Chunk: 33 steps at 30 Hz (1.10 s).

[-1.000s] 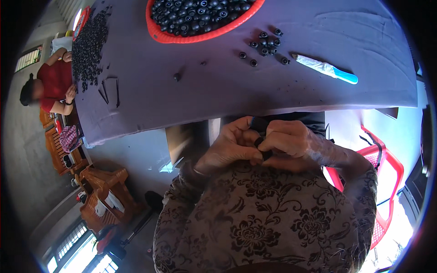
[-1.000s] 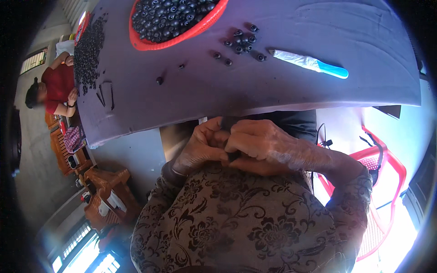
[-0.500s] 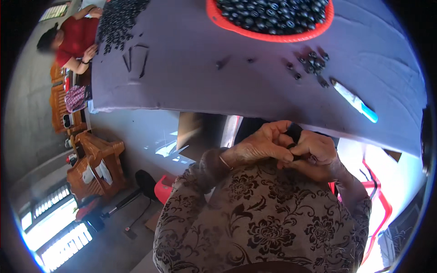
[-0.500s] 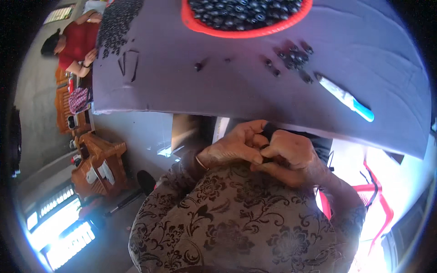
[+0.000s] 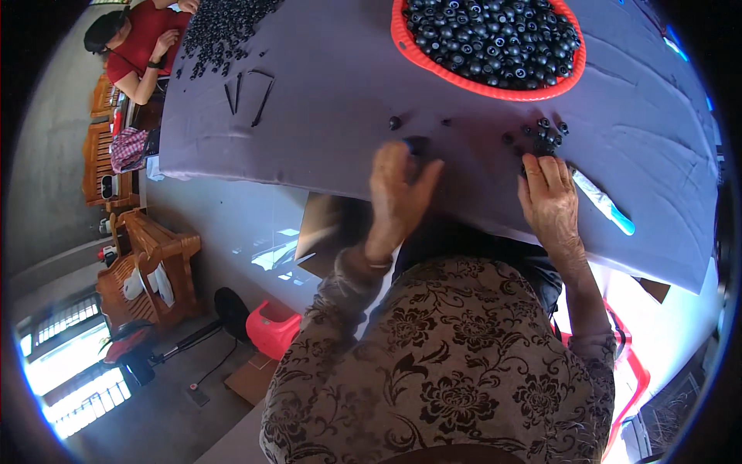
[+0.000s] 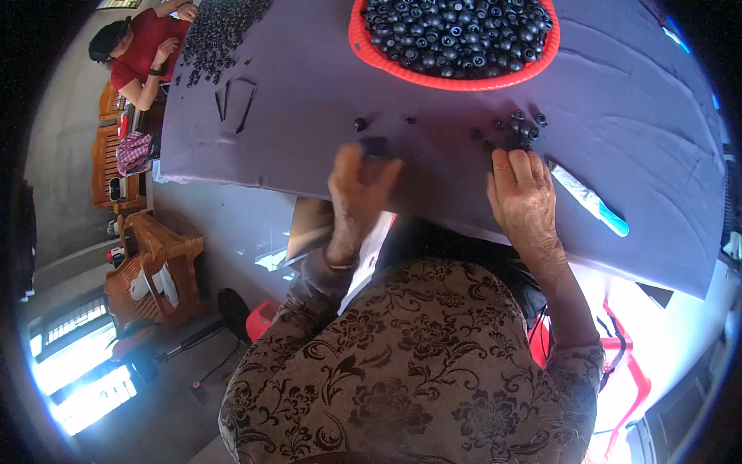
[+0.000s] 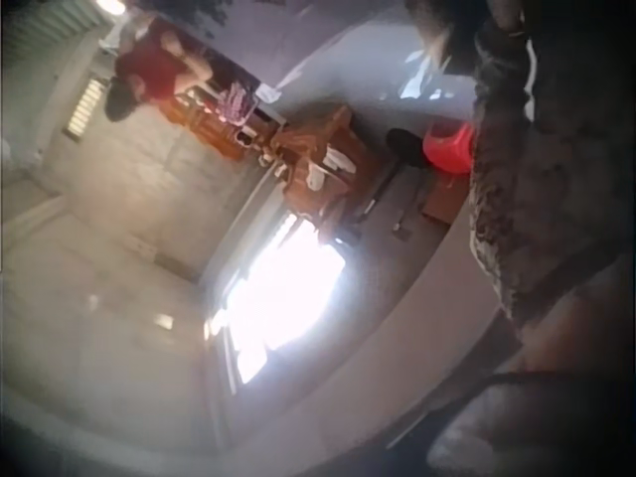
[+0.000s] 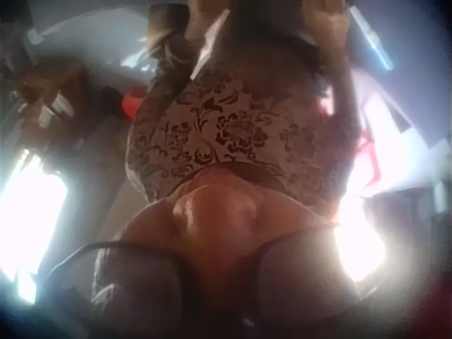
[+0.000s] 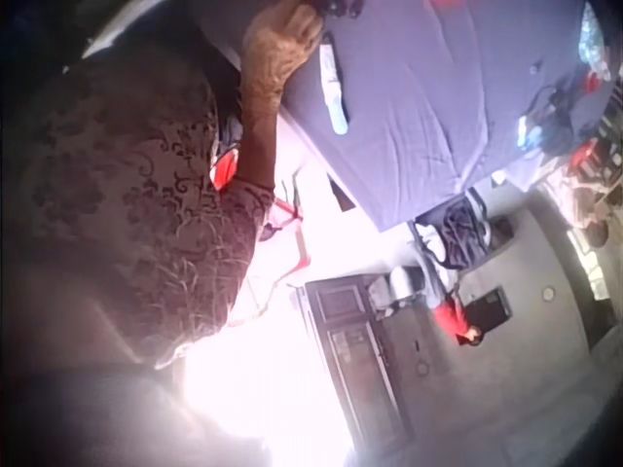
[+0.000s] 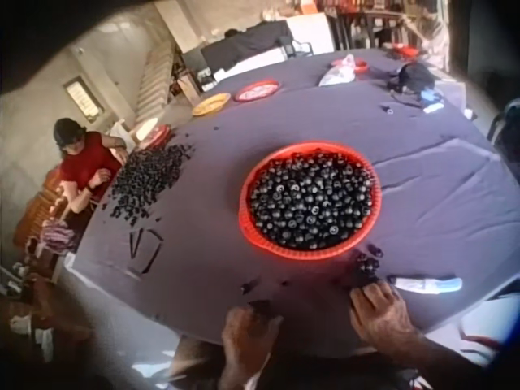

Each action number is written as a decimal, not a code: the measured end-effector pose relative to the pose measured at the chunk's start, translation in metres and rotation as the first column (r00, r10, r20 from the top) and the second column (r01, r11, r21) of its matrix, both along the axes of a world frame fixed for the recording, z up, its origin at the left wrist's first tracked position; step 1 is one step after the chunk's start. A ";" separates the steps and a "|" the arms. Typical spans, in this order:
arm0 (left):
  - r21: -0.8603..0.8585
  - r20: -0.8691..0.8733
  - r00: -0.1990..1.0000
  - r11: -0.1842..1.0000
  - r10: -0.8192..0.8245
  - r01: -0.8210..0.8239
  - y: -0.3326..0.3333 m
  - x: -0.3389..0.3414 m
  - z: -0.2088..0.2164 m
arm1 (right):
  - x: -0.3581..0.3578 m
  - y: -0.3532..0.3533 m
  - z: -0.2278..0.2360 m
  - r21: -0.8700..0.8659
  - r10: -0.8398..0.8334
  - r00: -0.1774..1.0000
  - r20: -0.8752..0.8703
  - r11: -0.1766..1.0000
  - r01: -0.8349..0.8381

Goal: Assembling small black plastic components by hand and with a manual tool at a table.

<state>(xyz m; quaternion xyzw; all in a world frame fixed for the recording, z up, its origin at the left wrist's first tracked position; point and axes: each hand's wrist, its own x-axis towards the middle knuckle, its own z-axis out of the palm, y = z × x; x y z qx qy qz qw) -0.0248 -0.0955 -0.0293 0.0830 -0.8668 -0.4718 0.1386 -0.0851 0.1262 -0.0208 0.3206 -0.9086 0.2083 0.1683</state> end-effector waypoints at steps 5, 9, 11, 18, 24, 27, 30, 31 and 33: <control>-0.294 -0.222 0.959 0.925 0.178 -0.240 -0.032 -0.022 -0.003 | -0.004 0.005 -0.001 -0.031 -0.029 1.000 -0.001 0.999 0.029; -0.426 -0.254 0.965 0.890 0.057 -0.165 -0.037 -0.034 -0.006 | -0.004 0.005 0.005 -0.047 -0.031 0.998 0.050 0.998 0.033; -0.432 -0.245 0.967 0.885 0.070 -0.174 -0.037 -0.034 -0.005 | -0.003 0.001 0.009 -0.057 -0.050 0.999 0.021 0.997 0.051; -0.385 -0.290 0.957 0.918 -0.018 -0.099 -0.017 -0.032 -0.010 | 0.008 -0.037 0.006 -0.135 0.101 0.991 -0.093 0.984 -0.113; -0.296 -0.296 0.955 0.951 -0.001 -0.091 -0.018 -0.031 -0.011 | -0.020 -0.104 -0.011 0.153 0.128 0.986 -0.109 0.982 -0.110; -0.388 -0.321 0.946 0.917 -0.042 -0.091 -0.020 -0.032 -0.016 | -0.026 -0.108 -0.018 0.115 0.136 0.984 -0.112 0.986 -0.123; -0.394 -0.306 0.948 0.918 -0.088 -0.042 -0.019 -0.036 -0.015 | -0.029 -0.109 -0.021 0.046 0.088 0.991 -0.099 0.995 -0.084; -0.431 -0.317 0.943 0.901 -0.097 -0.052 -0.017 -0.037 -0.013 | -0.032 -0.110 -0.020 0.058 0.049 0.996 -0.069 0.997 -0.045; -0.481 -0.313 0.945 0.874 -0.095 -0.072 -0.018 -0.035 -0.009 | -0.037 -0.114 -0.018 0.068 0.063 0.998 -0.001 0.996 -0.062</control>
